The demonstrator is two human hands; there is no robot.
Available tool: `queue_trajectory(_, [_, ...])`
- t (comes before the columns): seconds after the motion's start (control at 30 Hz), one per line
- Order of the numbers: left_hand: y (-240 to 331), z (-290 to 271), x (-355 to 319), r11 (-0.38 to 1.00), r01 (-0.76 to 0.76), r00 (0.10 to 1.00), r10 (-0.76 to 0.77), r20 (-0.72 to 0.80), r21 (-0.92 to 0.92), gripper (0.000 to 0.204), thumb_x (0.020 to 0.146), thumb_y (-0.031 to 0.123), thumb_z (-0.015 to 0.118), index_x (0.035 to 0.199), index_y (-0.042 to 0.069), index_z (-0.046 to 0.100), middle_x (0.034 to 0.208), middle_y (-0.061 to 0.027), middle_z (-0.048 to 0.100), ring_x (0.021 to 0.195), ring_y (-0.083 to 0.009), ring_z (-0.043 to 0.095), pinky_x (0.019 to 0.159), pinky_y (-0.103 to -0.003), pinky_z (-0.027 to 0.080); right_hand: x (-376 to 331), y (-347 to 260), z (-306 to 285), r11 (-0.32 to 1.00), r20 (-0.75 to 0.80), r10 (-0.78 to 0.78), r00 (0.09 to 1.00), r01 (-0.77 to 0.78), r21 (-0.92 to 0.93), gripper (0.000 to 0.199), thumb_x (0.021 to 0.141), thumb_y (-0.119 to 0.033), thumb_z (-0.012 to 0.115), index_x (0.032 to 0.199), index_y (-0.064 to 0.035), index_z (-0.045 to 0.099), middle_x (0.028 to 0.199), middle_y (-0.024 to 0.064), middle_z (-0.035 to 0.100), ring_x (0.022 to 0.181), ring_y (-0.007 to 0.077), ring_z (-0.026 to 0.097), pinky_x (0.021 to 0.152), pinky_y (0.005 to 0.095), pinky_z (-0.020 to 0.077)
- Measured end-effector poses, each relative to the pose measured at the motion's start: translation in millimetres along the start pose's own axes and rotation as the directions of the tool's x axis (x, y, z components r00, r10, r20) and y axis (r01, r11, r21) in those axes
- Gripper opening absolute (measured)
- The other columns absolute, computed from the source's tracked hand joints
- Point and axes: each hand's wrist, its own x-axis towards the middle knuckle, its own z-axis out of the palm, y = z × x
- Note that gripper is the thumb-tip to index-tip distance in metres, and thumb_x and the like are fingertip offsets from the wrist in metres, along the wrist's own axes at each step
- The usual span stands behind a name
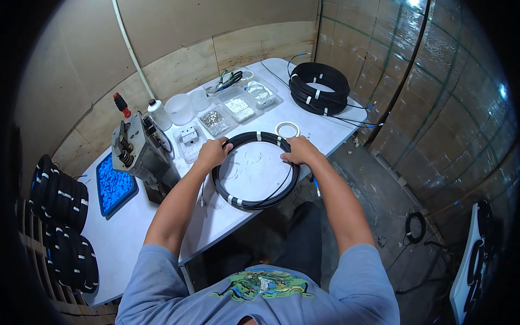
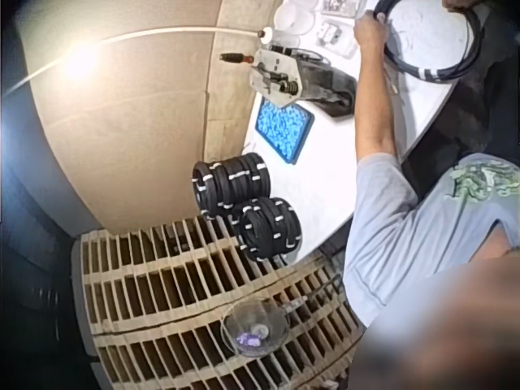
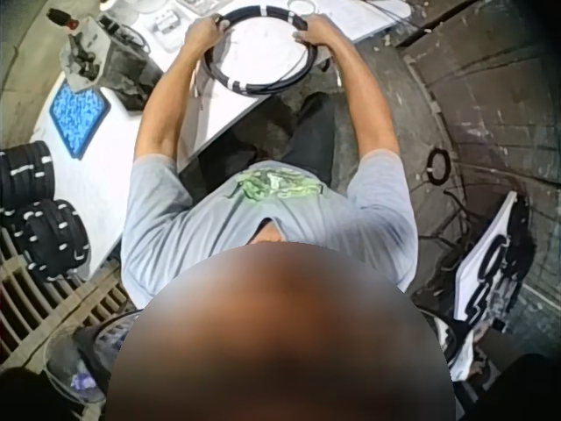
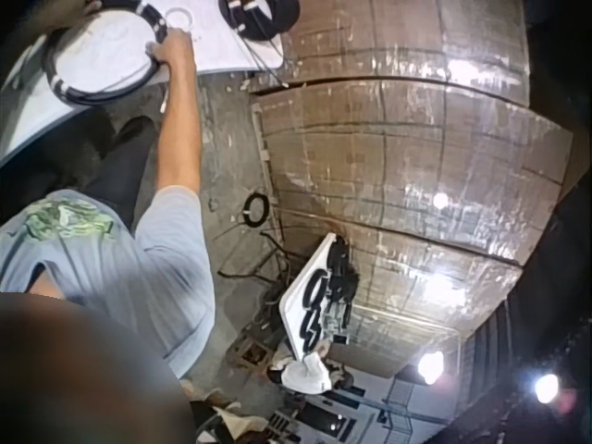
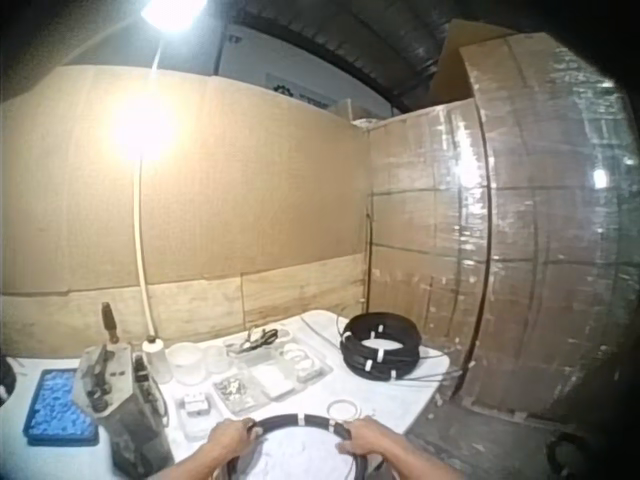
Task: The recorder uses a benchtop manual press to crimp or secure components onto a large coil of thick black cable.
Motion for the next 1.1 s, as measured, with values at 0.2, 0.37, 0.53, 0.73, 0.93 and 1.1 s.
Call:
queue_trajectory(0.2, [6,-3,6,0.998,0.006,1.0,-0.006,-0.014,0.057,0.034,0.097,0.04,0.065,0.108,0.009,0.076,0.096,-0.0219,0.075,0.093,-0.0429,0.073,0.083,-0.052,0.058,-5,1,-2,0.995,0.152,-0.03,0.988,0.044,-0.092,0.129,0.065,-0.055,0.088,0.157,0.0111,0.026,0.14,0.0332,0.058,0.128,0.0403,0.06,0.109,0.0396,0.0466])
queue_trajectory(0.37, [1,7,13,0.998,-0.006,1.0,0.007,-0.019,0.068,0.035,0.098,0.039,0.063,0.097,0.007,0.078,0.092,-0.023,0.074,0.089,-0.0438,0.073,0.08,-0.053,0.058,-5,4,0,0.998,0.171,-0.036,0.985,0.046,-0.049,0.127,0.066,-0.047,0.089,0.159,0.0091,0.023,0.139,0.0338,0.058,0.126,0.0401,0.061,0.107,0.038,0.0479])
queue_trajectory(0.53, [-2,14,11,0.996,-0.048,0.996,0.054,-0.066,0.081,0.034,0.1,0.038,0.061,0.097,0.009,0.078,0.088,-0.023,0.073,0.084,-0.0444,0.071,0.076,-0.053,0.057,-5,14,5,0.999,0.132,-0.037,0.991,0.039,-0.014,0.12,0.068,-0.037,0.089,0.161,0.0029,0.025,0.134,0.0319,0.062,0.121,0.0402,0.064,0.105,0.0389,0.0494])
queue_trajectory(0.73, [-1,16,5,0.994,-0.03,0.996,0.038,-0.082,0.101,0.035,0.101,0.037,0.059,0.096,0.008,0.077,0.088,-0.0232,0.073,0.083,-0.0445,0.072,0.076,-0.053,0.058,-3,18,11,0.999,0.111,-0.038,0.993,0.042,-0.031,0.112,0.072,-0.031,0.086,0.162,-0.0025,0.025,0.132,0.0299,0.064,0.118,0.0406,0.065,0.104,0.0404,0.0502])
queue_trajectory(0.93, [8,9,9,0.984,-0.018,1.0,0.018,-0.001,0.177,0.039,0.1,0.038,0.062,0.096,0.002,0.078,0.094,-0.0228,0.075,0.09,-0.0422,0.074,0.08,-0.052,0.059,3,27,10,0.999,0.173,-0.039,0.984,0.035,0.026,0.112,0.075,-0.028,0.084,0.165,-0.0071,0.02,0.13,0.0274,0.065,0.113,0.0385,0.066,0.1,0.04,0.051])
queue_trajectory(1.1, [7,9,11,0.987,-0.014,0.999,0.021,-0.043,0.16,0.039,0.099,0.039,0.063,0.095,0.004,0.079,0.093,-0.0252,0.074,0.09,-0.0444,0.073,0.081,-0.052,0.059,4,23,14,0.999,0.154,-0.028,0.988,0.022,0.041,0.105,0.082,-0.024,0.077,0.166,-0.0084,0.015,0.127,0.0251,0.066,0.099,0.0341,0.07,0.085,0.0383,0.0569])
